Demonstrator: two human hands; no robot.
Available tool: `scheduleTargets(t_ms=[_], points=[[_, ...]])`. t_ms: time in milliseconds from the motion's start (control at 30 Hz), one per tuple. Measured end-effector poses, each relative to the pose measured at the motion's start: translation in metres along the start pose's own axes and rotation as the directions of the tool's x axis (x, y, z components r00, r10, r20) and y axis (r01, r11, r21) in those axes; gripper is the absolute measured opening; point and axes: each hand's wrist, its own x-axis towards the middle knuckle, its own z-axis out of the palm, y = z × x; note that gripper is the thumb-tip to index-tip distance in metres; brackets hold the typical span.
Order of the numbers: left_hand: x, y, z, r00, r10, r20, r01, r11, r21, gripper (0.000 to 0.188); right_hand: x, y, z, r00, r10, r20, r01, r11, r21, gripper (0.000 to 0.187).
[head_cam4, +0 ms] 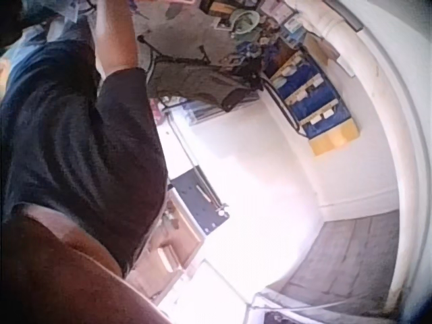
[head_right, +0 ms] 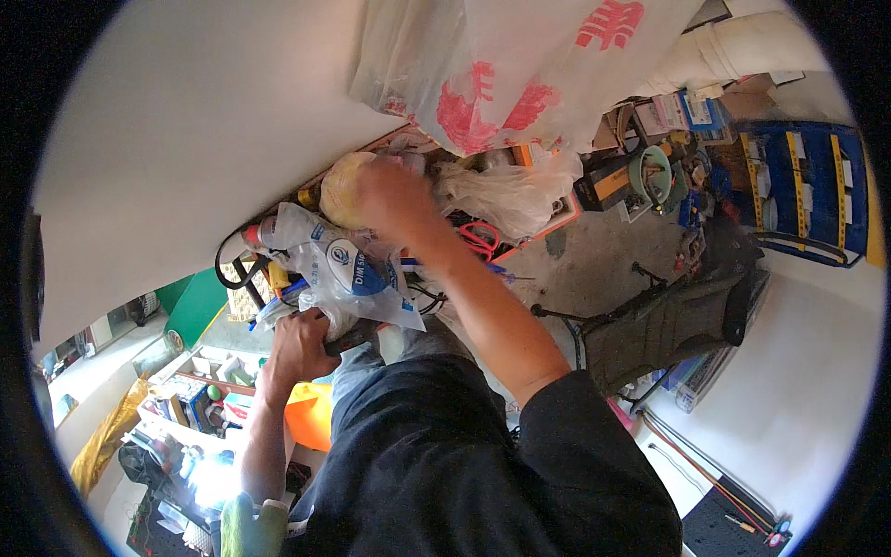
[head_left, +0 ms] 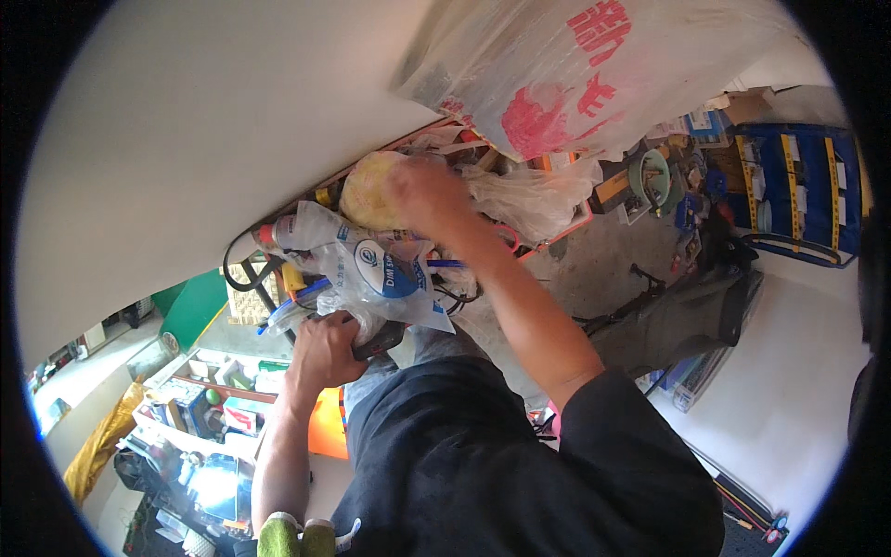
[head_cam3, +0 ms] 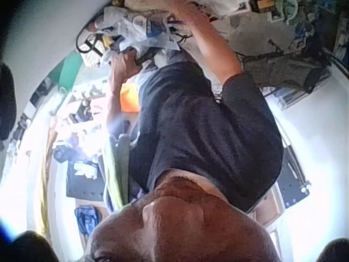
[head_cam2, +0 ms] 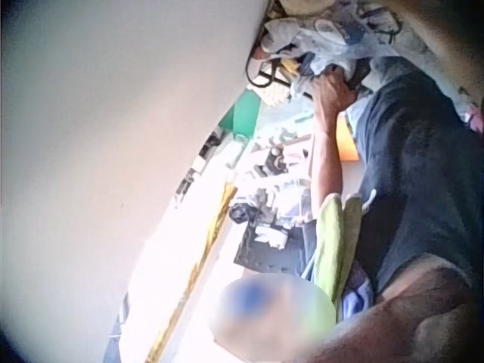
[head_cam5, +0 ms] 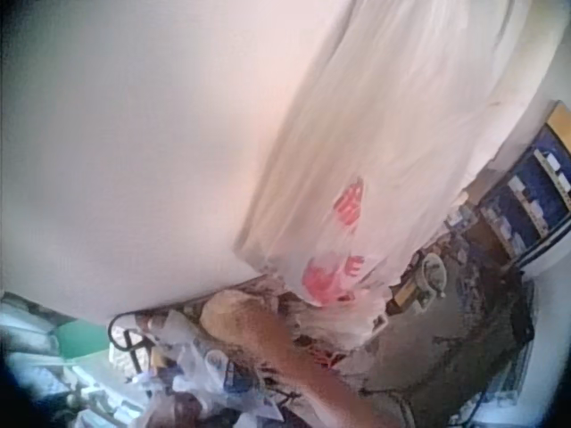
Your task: The person rummages through a cluttered cart and plastic bags to retrieve small black cylindrical parts. They unwrap a part, inspect it, and then repeatedly pick up and examine similar parts from a bowl and the cart, holding them between their fingers.
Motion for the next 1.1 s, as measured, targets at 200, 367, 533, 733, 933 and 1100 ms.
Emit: scheduleTargets(t_ms=[200,367,533,733,933,1100], points=[[0.009,0.009,-0.005,0.999,0.002,0.041,-0.004,1.000,0.025,0.027,0.080,0.141,0.040,0.925,0.162,-0.343,-0.141,0.986,0.085,0.032],[0.004,0.004,0.009,1.000,-0.019,-0.005,0.019,1.000,0.025,0.027,0.055,0.114,0.086,0.955,0.057,-0.290,-0.078,0.995,-0.062,0.026],[0.005,0.013,0.000,0.998,-0.044,0.041,0.041,0.997,0.063,0.026,-0.036,0.094,0.097,0.881,0.171,-0.442,-0.077,0.972,0.222,0.014],[0.010,0.011,0.002,0.999,-0.020,0.031,0.018,0.999,0.037,0.028,-0.115,0.136,0.105,0.722,0.691,0.033,-0.192,0.154,0.969,0.020],[0.009,0.011,0.005,0.999,-0.023,0.034,0.022,0.999,0.026,0.028,-0.136,0.158,0.102,0.865,0.480,-0.146,-0.395,0.832,0.390,0.038],[0.009,0.011,0.007,0.997,-0.047,0.053,0.044,0.997,0.056,0.028,-0.120,0.124,0.063,0.915,0.262,-0.307,-0.330,0.924,-0.194,0.060]])
